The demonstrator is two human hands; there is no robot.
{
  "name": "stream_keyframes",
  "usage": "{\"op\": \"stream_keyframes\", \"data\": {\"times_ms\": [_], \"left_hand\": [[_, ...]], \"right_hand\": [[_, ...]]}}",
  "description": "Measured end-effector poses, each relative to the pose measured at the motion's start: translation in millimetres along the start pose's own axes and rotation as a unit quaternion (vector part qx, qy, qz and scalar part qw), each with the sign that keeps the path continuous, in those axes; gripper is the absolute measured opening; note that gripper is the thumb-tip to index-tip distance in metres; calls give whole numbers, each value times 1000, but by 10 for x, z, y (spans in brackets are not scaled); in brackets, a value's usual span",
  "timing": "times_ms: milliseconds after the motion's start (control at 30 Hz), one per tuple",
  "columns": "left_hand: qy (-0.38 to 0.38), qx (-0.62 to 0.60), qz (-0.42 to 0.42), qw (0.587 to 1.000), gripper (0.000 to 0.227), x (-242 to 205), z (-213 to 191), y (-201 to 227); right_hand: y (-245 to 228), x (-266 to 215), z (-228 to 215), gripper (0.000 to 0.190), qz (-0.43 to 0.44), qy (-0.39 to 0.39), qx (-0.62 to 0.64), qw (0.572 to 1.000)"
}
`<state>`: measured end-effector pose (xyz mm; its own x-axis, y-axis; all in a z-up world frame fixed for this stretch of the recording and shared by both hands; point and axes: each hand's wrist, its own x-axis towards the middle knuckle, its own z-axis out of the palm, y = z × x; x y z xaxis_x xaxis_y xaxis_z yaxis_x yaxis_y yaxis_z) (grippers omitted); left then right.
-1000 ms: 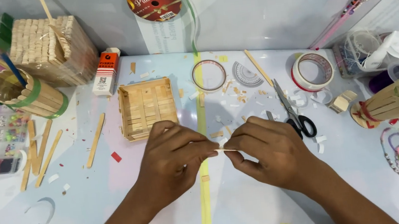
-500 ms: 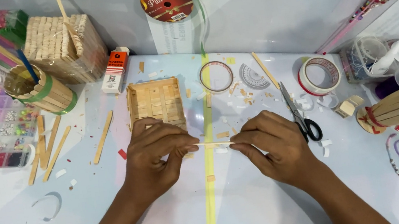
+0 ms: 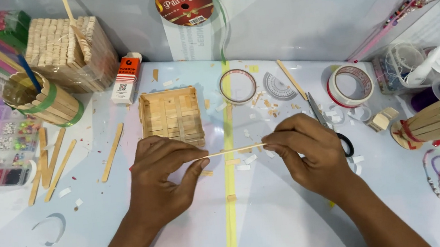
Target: Cutting double-sided tape and applying it to small wooden sticks for a handicraft project.
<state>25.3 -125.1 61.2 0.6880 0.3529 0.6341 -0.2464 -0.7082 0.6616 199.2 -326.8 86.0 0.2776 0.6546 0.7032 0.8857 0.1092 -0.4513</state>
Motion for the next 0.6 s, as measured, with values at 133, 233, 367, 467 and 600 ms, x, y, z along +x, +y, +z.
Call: {"op": "stream_keyframes", "data": {"times_ms": [133, 233, 367, 467, 600], "left_hand": [[-65, 2, 2, 998, 17, 72, 139, 118], [-104, -2, -4, 995, 17, 95, 239, 126], [-45, -104, -153, 982, 12, 125, 220, -10], [-18, -174, -261, 949, 13, 95, 200, -192], [-12, -216, -342, 915, 19, 80, 190, -277]], "right_hand": [[-177, 266, 61, 11, -20, -43, -2, 999], [-174, 335, 144, 10, -36, -80, 3, 996], [66, 243, 171, 11, 95, -99, 4, 991], [176, 169, 212, 14, 199, -196, -32, 960], [203, 121, 291, 22, 299, -341, -83, 887]]}}
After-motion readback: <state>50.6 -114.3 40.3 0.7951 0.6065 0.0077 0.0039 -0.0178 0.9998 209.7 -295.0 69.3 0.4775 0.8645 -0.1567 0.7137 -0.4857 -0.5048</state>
